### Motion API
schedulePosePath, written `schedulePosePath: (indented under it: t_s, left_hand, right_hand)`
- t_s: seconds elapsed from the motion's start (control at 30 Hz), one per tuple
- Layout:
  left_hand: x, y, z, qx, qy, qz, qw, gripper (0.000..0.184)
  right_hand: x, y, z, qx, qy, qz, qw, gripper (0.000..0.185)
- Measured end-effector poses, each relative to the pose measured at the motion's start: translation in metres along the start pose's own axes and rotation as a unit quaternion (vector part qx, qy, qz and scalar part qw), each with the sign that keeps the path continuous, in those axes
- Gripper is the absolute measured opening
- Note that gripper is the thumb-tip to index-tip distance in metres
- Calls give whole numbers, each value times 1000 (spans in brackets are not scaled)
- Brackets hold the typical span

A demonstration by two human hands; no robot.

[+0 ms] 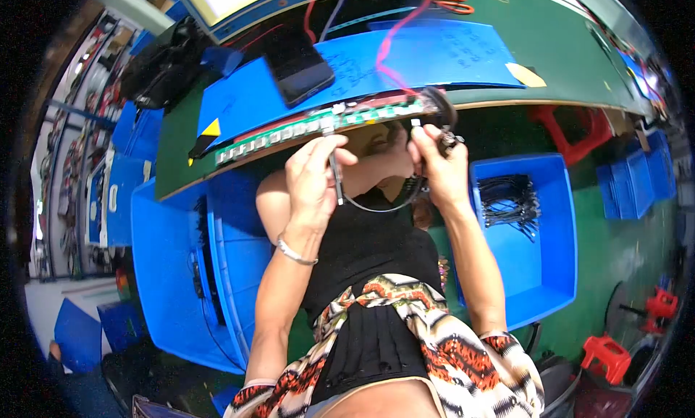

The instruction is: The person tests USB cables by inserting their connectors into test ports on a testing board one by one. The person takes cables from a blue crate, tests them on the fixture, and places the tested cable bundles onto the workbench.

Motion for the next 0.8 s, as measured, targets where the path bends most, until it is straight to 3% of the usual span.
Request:
schedulePosePath:
  t_s: [0.5, 0.57, 0.8]
  left_hand:
    - [5, 3, -4, 9, -2, -2, 1000, 15]
    - [3, 4, -3, 9, -5, -2, 1000, 16]
    - [3, 3, -2, 4, -34, -13, 999, 13]
  right_hand:
    - [1, 10, -1, 18, 6, 16, 1000, 23]
    - [6, 11, 0, 0, -1, 5, 1000, 12]
    - [13, 11, 10, -14, 30, 21, 999, 9]
Point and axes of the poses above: each hand's wrist, its own y-axis towards the middle knuckle, its own z-axis out of the palm, x = y × z, the point moved 6 cm from there along y, towards the middle knuckle, and after that the axes turned 8 degrees about -x, right-handed, at the moved point
